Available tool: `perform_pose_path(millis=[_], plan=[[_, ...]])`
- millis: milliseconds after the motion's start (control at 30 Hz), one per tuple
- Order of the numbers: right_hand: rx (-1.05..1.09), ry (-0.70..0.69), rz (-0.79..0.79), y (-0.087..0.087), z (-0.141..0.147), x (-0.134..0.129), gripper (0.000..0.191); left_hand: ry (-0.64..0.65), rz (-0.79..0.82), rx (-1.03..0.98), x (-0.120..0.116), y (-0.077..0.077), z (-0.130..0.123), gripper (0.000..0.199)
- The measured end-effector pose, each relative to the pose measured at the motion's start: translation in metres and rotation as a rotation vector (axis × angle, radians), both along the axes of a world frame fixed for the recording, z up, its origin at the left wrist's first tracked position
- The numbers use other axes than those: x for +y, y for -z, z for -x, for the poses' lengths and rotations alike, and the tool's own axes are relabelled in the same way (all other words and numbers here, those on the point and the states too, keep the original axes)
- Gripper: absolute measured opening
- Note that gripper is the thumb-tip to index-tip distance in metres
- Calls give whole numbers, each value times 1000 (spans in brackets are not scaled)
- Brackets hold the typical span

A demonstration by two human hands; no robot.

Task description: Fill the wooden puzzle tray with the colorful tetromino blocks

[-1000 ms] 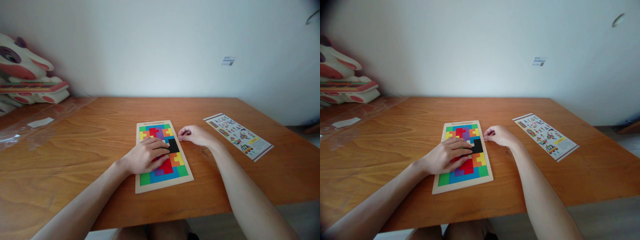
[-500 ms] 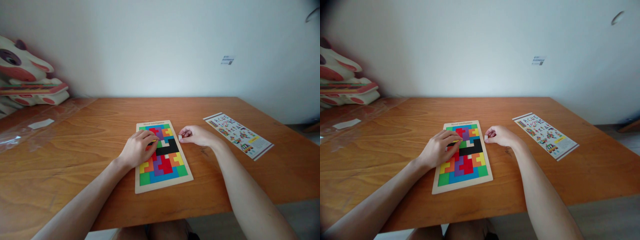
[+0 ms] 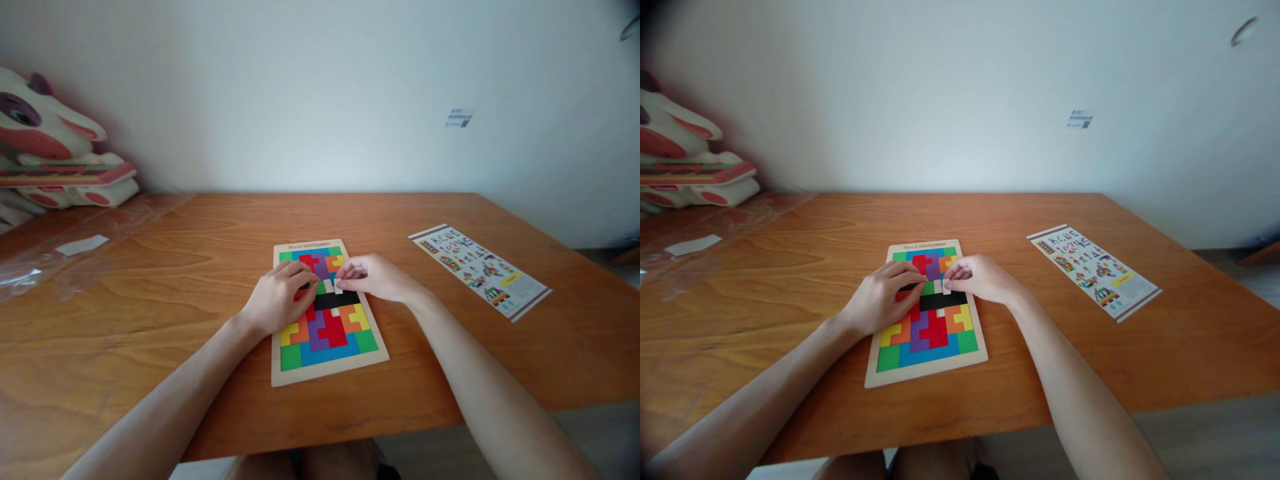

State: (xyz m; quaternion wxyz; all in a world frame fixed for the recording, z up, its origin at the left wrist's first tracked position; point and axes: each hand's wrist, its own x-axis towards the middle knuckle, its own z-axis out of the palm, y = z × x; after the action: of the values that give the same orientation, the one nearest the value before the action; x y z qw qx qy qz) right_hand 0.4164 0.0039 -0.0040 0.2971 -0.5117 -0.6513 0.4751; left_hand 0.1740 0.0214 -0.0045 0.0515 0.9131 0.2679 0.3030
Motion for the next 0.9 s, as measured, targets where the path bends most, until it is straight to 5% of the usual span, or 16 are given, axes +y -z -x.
perform_pose_path(millis=[233,400,633,900], plan=[[-192,5,-111,5,4,2,22,110,-17,43,-5,-2,-3,19],[-135,43,-170,2,7,0,27,63,-17,-2,-2,-4,1,18],[-197,461,-503,25,8,9,35,-249,98,-96,29,4,25,27],[-130,323,-735,20,27,-2,28,-592,307,-277,49,9,40,42]])
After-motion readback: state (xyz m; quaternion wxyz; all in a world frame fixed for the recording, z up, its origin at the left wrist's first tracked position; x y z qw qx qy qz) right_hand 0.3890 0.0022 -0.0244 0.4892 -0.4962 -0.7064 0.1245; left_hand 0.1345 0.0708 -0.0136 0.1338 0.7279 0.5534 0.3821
